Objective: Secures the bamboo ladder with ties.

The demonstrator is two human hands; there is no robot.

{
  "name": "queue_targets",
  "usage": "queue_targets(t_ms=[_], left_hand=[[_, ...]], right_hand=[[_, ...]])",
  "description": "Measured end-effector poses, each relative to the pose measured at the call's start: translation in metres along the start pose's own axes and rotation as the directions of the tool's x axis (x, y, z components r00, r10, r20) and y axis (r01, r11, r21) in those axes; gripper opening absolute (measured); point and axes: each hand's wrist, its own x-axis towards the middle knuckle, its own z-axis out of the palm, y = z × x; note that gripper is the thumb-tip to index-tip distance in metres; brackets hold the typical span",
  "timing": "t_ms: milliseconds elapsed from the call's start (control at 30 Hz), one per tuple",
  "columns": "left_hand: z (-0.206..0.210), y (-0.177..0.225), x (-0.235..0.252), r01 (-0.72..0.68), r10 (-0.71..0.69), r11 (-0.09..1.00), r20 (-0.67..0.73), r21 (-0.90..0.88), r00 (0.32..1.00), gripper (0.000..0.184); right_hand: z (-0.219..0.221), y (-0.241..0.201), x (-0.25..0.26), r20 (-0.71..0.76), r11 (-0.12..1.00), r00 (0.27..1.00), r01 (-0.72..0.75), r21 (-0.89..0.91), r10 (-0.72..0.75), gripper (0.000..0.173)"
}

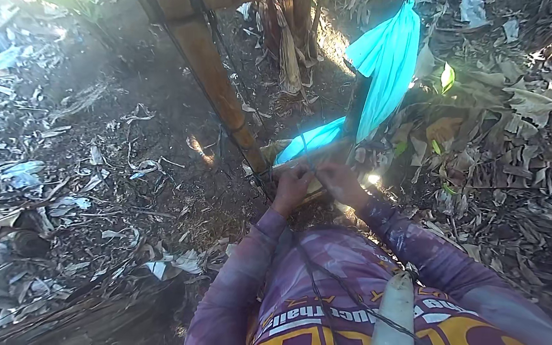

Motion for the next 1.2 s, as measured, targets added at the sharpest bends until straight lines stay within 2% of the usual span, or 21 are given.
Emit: queue_targets(t_ms=[100,133,167,233,333,367,433,500,533,567,600,700,800,867,933,1067,1200], left_hand=[[0.002,-0.002,0.001,0.040,-0.032,0.985,-0.045,0.168,0.998,0.016],[0.001,-0.010,0.002,0.071,-0.061,0.984,-0.068,0.160,0.996,0.018],[-0.002,-0.021,0.002,0.098,-0.090,0.991,-0.086,0.090,0.992,0.020],[-0.014,-0.040,-0.003,0.091,-0.113,0.976,-0.101,-0.199,0.988,0.021],[-0.049,-0.043,-0.018,-0.003,-0.153,0.819,-0.224,-0.574,0.963,0.026],[-0.065,-0.045,-0.022,-0.059,-0.168,0.765,-0.286,-0.642,0.943,0.026],[-0.097,-0.049,-0.031,-0.139,-0.224,0.688,-0.390,-0.713,0.893,0.025],[-0.123,-0.044,-0.039,-0.208,-0.303,0.639,-0.491,-0.740,0.816,0.020],[-0.133,-0.039,-0.042,-0.236,-0.332,0.623,-0.525,-0.746,0.784,0.020],[-0.140,-0.035,-0.043,-0.251,-0.347,0.619,-0.545,-0.745,0.763,0.019],[-0.143,-0.032,-0.043,-0.257,-0.355,0.616,-0.554,-0.745,0.753,0.018],[-0.131,-0.025,-0.040,-0.215,-0.315,0.633,-0.501,-0.744,0.806,0.015],[-0.101,-0.023,-0.033,-0.112,-0.256,0.653,-0.357,-0.749,0.898,0.020],[-0.072,-0.032,-0.027,-0.017,-0.208,0.673,-0.211,-0.739,0.955,0.020],[-0.043,-0.032,-0.021,0.089,-0.194,0.711,-0.073,-0.698,0.978,0.018],[0.001,-0.019,-0.016,0.260,-0.248,0.716,0.112,-0.647,0.962,0.013],[0.018,-0.017,-0.011,0.250,-0.206,0.765,0.143,-0.594,0.968,0.011]], right_hand=[[0.004,0.002,-0.002,-0.006,0.991,0.991,0.132,0.008,-0.132,0.010],[0.004,0.001,-0.005,-0.002,0.983,0.985,0.175,0.061,-0.175,0.009],[0.002,-0.001,-0.007,-0.002,0.972,0.982,0.189,0.140,-0.190,0.010],[-0.015,0.005,-0.009,-0.027,0.936,0.990,0.142,0.323,-0.141,0.017],[-0.067,0.054,-0.008,-0.161,0.836,0.986,0.054,0.546,0.042,0.025],[-0.089,0.076,-0.008,-0.237,0.781,0.965,0.061,0.622,0.114,0.024],[-0.133,0.108,-0.012,-0.431,0.717,0.861,0.120,0.687,0.269,0.014],[-0.175,0.137,-0.023,-0.588,0.753,0.722,0.141,0.642,0.366,0.010],[-0.188,0.143,-0.027,-0.634,0.789,0.664,0.107,0.605,0.397,0.008],[-0.195,0.143,-0.031,-0.661,0.822,0.630,0.062,0.566,0.408,0.007],[-0.196,0.138,-0.033,-0.668,0.845,0.627,0.029,0.535,0.401,0.007],[-0.166,0.114,-0.031,-0.589,0.889,0.757,0.023,0.457,0.283,0.015],[-0.109,0.079,-0.028,-0.374,0.930,0.916,0.002,0.367,0.145,0.023],[-0.072,0.053,-0.029,-0.224,0.954,0.970,-0.024,0.298,0.095,0.026],[-0.042,0.029,-0.024,-0.095,0.953,0.991,-0.065,0.297,0.097,0.026],[-0.013,0.021,-0.014,0.069,0.916,0.993,-0.111,0.384,0.092,0.018],[-0.011,0.022,-0.011,0.117,0.937,0.989,-0.127,0.325,0.093,0.015]])
